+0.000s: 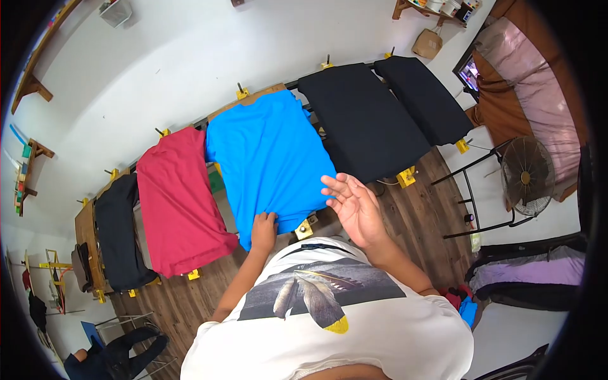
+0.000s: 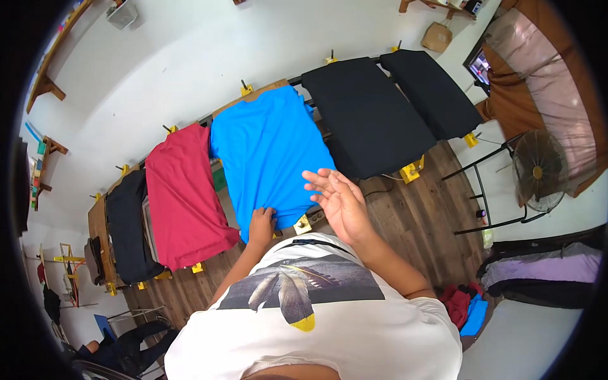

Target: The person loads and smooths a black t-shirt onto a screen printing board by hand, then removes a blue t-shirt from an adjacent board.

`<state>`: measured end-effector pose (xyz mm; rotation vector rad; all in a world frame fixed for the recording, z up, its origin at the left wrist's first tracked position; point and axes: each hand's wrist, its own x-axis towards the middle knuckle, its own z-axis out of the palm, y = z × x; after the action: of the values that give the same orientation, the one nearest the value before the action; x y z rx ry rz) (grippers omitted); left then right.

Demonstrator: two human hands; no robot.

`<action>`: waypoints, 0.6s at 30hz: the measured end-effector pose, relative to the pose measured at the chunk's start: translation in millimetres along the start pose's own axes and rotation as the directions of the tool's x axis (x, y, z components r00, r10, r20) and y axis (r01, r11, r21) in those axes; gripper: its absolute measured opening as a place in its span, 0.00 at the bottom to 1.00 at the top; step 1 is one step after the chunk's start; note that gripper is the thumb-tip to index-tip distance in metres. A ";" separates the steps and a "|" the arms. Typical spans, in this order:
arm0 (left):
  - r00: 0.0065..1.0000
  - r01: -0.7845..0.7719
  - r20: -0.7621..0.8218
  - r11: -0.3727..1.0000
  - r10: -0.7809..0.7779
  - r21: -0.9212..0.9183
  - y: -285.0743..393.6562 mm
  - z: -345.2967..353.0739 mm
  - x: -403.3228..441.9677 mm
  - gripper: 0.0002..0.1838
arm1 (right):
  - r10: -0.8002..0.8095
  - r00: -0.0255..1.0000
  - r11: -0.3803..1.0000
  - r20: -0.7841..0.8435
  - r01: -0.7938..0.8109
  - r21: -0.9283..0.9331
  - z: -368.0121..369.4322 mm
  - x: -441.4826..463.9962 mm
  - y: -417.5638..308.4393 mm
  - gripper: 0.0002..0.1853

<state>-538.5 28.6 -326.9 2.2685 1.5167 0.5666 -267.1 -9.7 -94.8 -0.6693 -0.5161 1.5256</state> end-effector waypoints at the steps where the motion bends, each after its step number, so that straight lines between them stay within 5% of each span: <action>1: 0.999 0.005 -0.037 0.999 -0.004 0.033 -6.5 3.7 1.0 0.12 | 0.004 1.000 1.000 0.006 -0.004 -0.003 -8.4 -1.2 5.9 0.17; 4: 1.000 0.003 0.025 0.999 -0.004 0.045 -19.8 10.4 5.9 0.09 | -0.050 0.997 0.993 0.064 0.057 -0.107 -39.1 5.6 36.2 0.12; 6: 0.995 0.079 0.068 0.994 -0.075 -0.068 -20.0 1.9 11.8 0.07 | -0.191 0.974 0.823 0.122 0.227 -0.521 -49.8 9.5 54.4 0.10; 8: 0.982 0.162 0.124 0.970 -0.141 -0.179 -13.4 -13.8 14.1 0.06 | -0.219 0.959 0.736 0.183 0.285 -0.614 -64.9 13.2 71.5 0.13; 10: 0.984 0.174 0.066 0.968 -0.164 -0.184 -2.3 -36.4 16.3 0.07 | -0.195 0.961 0.489 0.196 0.268 -0.830 -79.8 18.4 83.9 0.12; 13: 0.982 0.035 -0.184 0.999 -0.033 0.007 22.3 -68.7 11.6 0.08 | -0.219 0.962 0.514 0.165 0.258 -0.818 -101.3 31.4 118.4 0.10; 16: 0.981 -0.023 -0.193 0.987 -0.009 -0.161 31.2 -80.7 13.8 0.07 | -0.152 0.977 0.527 0.151 0.210 -0.824 -106.8 39.3 128.0 0.07; 18: 0.987 -0.042 -0.161 0.959 -0.004 -0.282 47.9 -91.6 11.9 0.06 | -0.189 0.923 0.070 0.336 0.354 -0.933 -102.4 44.0 128.9 0.14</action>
<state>-543.3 28.5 -223.0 2.0591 1.3825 0.9291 -290.8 17.4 -261.3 -1.4050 -1.7804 0.6061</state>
